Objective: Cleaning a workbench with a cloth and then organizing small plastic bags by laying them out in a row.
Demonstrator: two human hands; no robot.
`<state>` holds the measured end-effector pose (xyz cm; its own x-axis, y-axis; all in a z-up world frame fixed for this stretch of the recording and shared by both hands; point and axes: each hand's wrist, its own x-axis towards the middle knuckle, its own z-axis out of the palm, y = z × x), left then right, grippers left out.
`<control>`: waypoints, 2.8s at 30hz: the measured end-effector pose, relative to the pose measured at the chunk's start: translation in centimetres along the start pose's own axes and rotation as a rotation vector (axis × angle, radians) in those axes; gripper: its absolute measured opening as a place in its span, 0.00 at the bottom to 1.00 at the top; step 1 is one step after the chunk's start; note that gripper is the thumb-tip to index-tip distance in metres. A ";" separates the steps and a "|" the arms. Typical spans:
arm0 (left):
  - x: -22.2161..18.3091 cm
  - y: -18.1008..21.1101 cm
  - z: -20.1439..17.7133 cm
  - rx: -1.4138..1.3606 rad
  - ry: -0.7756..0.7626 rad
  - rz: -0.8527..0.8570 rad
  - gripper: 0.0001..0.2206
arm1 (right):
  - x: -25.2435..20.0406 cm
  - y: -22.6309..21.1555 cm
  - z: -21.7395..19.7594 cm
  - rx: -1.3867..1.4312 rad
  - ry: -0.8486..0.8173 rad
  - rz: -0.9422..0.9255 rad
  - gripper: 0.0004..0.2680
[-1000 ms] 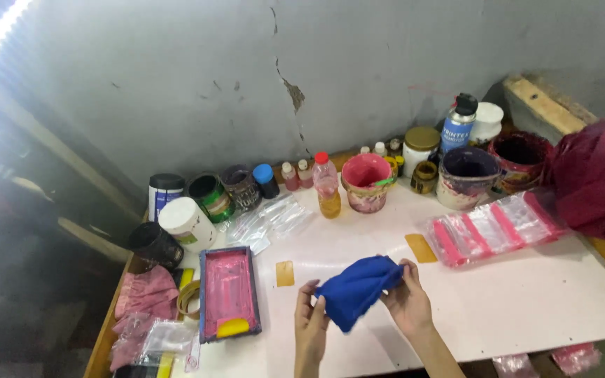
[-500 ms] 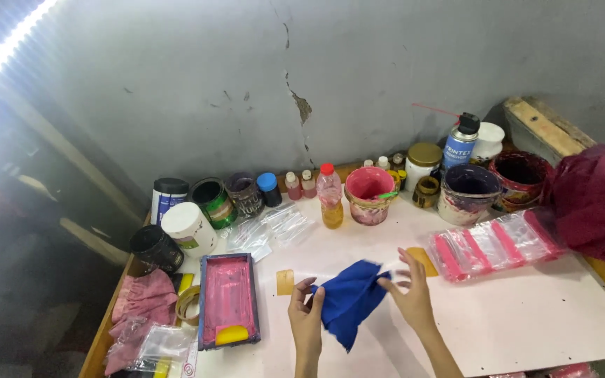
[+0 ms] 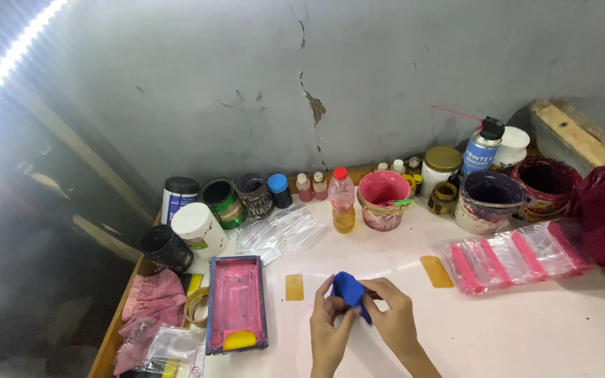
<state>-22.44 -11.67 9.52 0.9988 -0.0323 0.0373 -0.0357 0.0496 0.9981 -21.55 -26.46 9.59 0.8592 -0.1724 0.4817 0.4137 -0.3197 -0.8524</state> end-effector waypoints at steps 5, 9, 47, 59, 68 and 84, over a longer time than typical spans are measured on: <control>1.3 1.2 -0.4 0.233 0.155 0.247 0.16 | 1.5 1.0 -0.5 -0.172 0.046 -0.072 0.06; 4.4 3.3 -0.6 0.406 0.119 0.355 0.12 | 5.6 1.4 -1.7 -0.234 0.056 -0.106 0.07; -0.1 -4.0 -10.2 0.707 0.093 -0.013 0.14 | -2.3 10.7 -14.0 -0.678 -0.420 -0.015 0.27; 6.1 -14.7 0.9 1.285 0.057 0.487 0.32 | -4.3 18.1 -0.7 -1.201 -0.231 0.268 0.35; 10.9 -17.2 -2.1 1.314 0.184 0.521 0.31 | 2.1 21.9 4.6 -1.005 -0.214 -0.020 0.32; 2.0 -16.8 2.0 1.342 -0.048 0.468 0.31 | -2.4 19.2 -0.3 -0.551 -0.680 -0.429 0.19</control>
<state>-19.93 -14.52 -7.07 0.8851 -0.3114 0.3459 -0.3884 -0.9037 0.1801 -15.79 -32.48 -7.88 0.7306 0.5794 0.3613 0.6816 -0.6509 -0.3344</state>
